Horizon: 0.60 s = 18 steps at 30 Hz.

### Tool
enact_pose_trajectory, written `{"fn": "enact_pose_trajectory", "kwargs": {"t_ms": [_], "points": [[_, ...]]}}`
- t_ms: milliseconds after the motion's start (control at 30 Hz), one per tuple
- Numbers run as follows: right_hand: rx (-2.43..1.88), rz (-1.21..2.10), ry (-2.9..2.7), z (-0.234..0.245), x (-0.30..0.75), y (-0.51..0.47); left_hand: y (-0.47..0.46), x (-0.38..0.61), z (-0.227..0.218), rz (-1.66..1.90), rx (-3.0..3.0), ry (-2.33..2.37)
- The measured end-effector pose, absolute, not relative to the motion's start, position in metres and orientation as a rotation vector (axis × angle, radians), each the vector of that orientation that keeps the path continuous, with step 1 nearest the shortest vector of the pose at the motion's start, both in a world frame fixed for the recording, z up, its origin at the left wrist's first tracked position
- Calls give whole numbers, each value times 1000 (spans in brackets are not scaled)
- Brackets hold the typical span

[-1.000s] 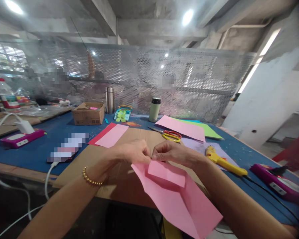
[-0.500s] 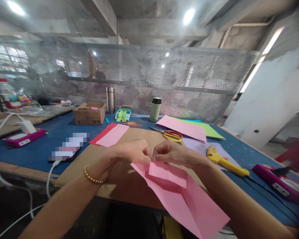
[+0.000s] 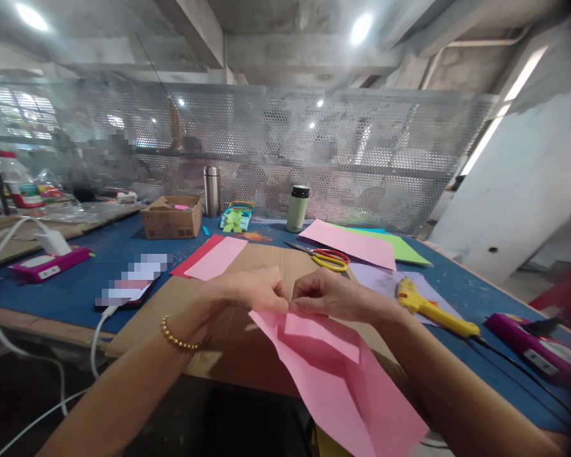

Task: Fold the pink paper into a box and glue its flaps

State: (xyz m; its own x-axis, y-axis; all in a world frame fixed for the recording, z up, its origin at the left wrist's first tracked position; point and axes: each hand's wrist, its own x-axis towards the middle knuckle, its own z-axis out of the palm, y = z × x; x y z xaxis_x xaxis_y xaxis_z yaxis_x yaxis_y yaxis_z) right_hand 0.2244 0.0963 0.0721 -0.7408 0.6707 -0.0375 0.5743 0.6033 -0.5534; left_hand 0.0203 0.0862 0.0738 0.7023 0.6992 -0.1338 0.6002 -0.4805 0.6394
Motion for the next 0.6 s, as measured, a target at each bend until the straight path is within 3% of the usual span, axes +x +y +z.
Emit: {"fn": "enact_pose_trajectory", "kwargs": {"t_ms": [600], "points": [[-1004,753,-2743,77,224,94,85,20,75,157,2232,943]]}}
